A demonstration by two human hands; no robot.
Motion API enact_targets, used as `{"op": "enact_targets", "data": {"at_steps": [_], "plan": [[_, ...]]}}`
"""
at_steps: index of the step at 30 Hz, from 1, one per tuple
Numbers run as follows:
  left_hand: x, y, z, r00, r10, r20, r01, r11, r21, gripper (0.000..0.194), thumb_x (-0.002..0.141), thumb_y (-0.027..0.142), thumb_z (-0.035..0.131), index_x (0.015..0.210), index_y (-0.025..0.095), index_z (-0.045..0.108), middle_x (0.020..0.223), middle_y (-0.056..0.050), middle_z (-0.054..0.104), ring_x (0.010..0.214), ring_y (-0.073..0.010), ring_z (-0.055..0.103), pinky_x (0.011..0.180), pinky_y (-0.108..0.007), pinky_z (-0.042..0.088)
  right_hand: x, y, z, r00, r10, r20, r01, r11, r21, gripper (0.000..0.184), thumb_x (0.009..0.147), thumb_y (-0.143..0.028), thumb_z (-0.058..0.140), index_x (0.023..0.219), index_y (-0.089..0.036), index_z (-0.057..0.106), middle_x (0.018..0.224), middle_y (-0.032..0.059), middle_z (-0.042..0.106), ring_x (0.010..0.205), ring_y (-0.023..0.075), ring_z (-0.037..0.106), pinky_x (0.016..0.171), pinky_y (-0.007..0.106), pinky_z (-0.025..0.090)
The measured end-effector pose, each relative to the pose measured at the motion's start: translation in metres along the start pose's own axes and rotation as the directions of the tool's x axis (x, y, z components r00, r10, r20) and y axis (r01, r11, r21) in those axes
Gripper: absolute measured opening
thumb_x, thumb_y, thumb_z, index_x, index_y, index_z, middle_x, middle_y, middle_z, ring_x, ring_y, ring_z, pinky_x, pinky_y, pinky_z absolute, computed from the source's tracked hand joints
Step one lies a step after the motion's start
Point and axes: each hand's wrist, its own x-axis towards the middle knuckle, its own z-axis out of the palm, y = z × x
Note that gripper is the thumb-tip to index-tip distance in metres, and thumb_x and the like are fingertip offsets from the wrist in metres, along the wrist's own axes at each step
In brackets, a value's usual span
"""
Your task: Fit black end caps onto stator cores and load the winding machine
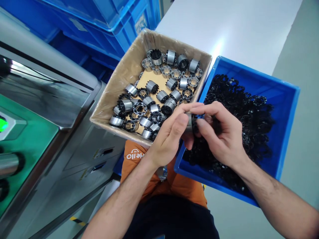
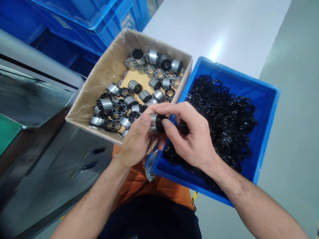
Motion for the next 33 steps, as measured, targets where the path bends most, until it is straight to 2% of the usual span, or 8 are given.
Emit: {"op": "enact_targets", "data": {"at_steps": [4,9,13,15,18,22,27,33], "plan": [[0.008,0.002,0.005,0.989,0.077,-0.128,-0.081,0.996,-0.029,0.063,0.109,0.081,0.085,0.102,0.024,0.061,0.097,-0.005,0.088,0.058,-0.0161,0.077,0.048,-0.022,0.050,0.005,-0.002,-0.012,0.992,0.096,0.079,-0.107,0.983,0.151,0.039,0.123,-0.060,0.067,0.148,-0.038,0.088,0.117,0.0070,0.079,0.097,0.0250,0.073,0.073,0.038,0.065],[0.013,0.003,0.006,0.966,0.034,-0.256,-0.040,0.999,-0.018,0.055,0.113,0.077,0.083,0.102,0.024,0.072,0.067,0.003,0.070,0.039,-0.0073,0.047,0.039,-0.020,0.029,0.014,-0.012,-0.008,0.982,0.155,0.110,-0.183,0.925,0.333,0.041,0.104,-0.061,0.101,0.125,-0.034,0.077,0.091,-0.0029,0.077,0.064,0.0159,0.068,0.052,0.029,0.061],[0.012,0.006,0.005,0.970,0.076,-0.232,-0.090,0.995,-0.053,0.048,0.114,0.075,0.084,0.121,0.028,0.078,0.081,0.002,0.068,0.059,-0.0113,0.060,0.052,-0.023,0.049,0.018,-0.017,-0.007,0.971,0.184,0.150,-0.230,0.883,0.410,0.044,0.095,-0.052,0.111,0.105,-0.030,0.075,0.093,-0.0031,0.081,0.056,0.0128,0.070,0.039,0.024,0.052],[0.011,0.007,0.005,0.983,-0.004,-0.181,-0.015,0.995,-0.103,0.054,0.116,0.079,0.078,0.143,0.033,0.075,0.094,-0.001,0.072,0.066,-0.0147,0.066,0.052,-0.025,0.051,0.018,-0.017,-0.008,0.978,0.155,0.138,-0.199,0.888,0.415,0.028,0.102,-0.046,0.105,0.112,-0.030,0.085,0.107,0.0001,0.085,0.060,0.0127,0.073,0.042,0.026,0.058],[0.007,0.004,0.003,0.993,-0.062,-0.102,0.055,0.996,-0.077,0.049,0.117,0.076,0.077,0.142,0.035,0.071,0.092,0.001,0.066,0.061,-0.0145,0.061,0.048,-0.025,0.045,0.014,-0.015,-0.009,0.989,0.113,0.091,-0.138,0.923,0.359,0.014,0.108,-0.038,0.099,0.120,-0.034,0.094,0.121,0.0026,0.086,0.067,0.0134,0.076,0.051,0.030,0.068],[0.002,-0.001,0.001,0.997,-0.038,-0.069,0.034,0.998,-0.058,0.050,0.121,0.081,0.065,0.132,0.032,0.068,0.093,0.002,0.062,0.059,-0.0121,0.052,0.053,-0.026,0.047,0.006,-0.008,-0.004,0.996,0.077,-0.039,-0.069,0.980,0.188,0.032,0.108,-0.034,0.099,0.139,-0.039,0.092,0.119,0.0031,0.090,0.085,0.0199,0.084,0.067,0.035,0.075],[0.001,0.000,0.000,0.999,-0.051,-0.007,0.050,0.995,-0.087,0.048,0.126,0.074,0.059,0.145,0.031,0.068,0.100,0.000,0.060,0.065,-0.0120,0.048,0.059,-0.026,0.051,0.001,-0.002,0.002,0.992,-0.054,-0.115,0.059,0.997,0.043,0.017,0.111,-0.024,0.096,0.121,-0.037,0.095,0.116,0.0018,0.093,0.099,0.0209,0.089,0.083,0.036,0.076],[0.004,0.003,0.000,0.999,-0.044,0.030,0.047,0.995,-0.091,0.049,0.125,0.074,0.058,0.140,0.027,0.064,0.098,0.002,0.055,0.066,-0.0115,0.044,0.060,-0.024,0.048,0.007,0.000,0.001,0.964,-0.245,-0.105,0.241,0.969,-0.049,0.025,0.110,-0.012,0.092,0.119,-0.034,0.097,0.119,0.0027,0.096,0.107,0.0210,0.091,0.098,0.039,0.077]]}}
